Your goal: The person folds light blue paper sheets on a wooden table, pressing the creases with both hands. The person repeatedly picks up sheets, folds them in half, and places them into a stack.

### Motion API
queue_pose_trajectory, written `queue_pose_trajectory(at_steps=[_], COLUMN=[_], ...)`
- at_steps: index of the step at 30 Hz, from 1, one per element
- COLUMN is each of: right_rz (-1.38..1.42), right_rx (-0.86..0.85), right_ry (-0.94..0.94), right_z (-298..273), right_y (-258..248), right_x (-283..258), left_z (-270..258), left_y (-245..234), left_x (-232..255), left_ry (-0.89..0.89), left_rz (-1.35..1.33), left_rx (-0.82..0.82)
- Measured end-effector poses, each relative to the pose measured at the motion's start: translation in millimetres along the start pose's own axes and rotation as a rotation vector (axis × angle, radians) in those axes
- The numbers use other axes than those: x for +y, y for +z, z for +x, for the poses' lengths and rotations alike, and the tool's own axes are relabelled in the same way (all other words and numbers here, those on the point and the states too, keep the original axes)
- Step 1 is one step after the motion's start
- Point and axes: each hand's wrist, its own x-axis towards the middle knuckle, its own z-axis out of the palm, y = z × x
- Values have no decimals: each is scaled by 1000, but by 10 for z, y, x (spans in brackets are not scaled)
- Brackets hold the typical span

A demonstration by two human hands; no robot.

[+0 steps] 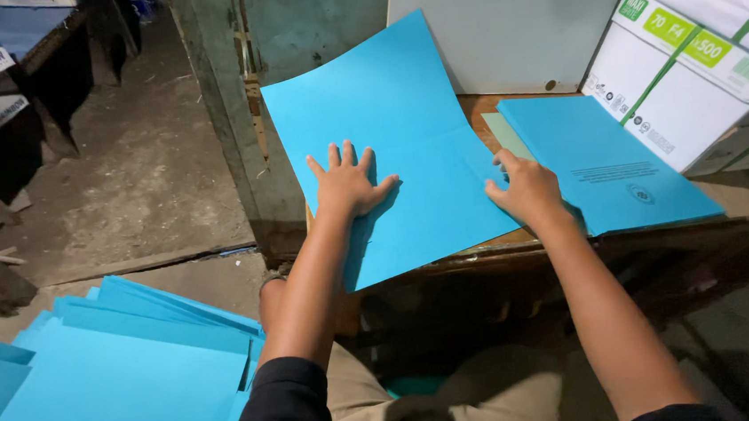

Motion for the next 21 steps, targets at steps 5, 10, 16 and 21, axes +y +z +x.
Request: queue_pose_trajectory(at_steps=[5,10,16,21], right_rz=[184,132,-115,-186], right_rx=[-131,-133,214,-85], right_ry=[98,68,-117,-12], right_z=[33,153,604,367], right_y=[-244,-109,358,370], right_x=[-194,-108,655,682], left_z=[35,38,30,41], left_y=[26,35,39,53], left_x=[-21,-22,-26,-26], left_ry=[-3,-4,4,5], left_rz=[-3,-1,-26,-19], left_rx=[12,15,26,27])
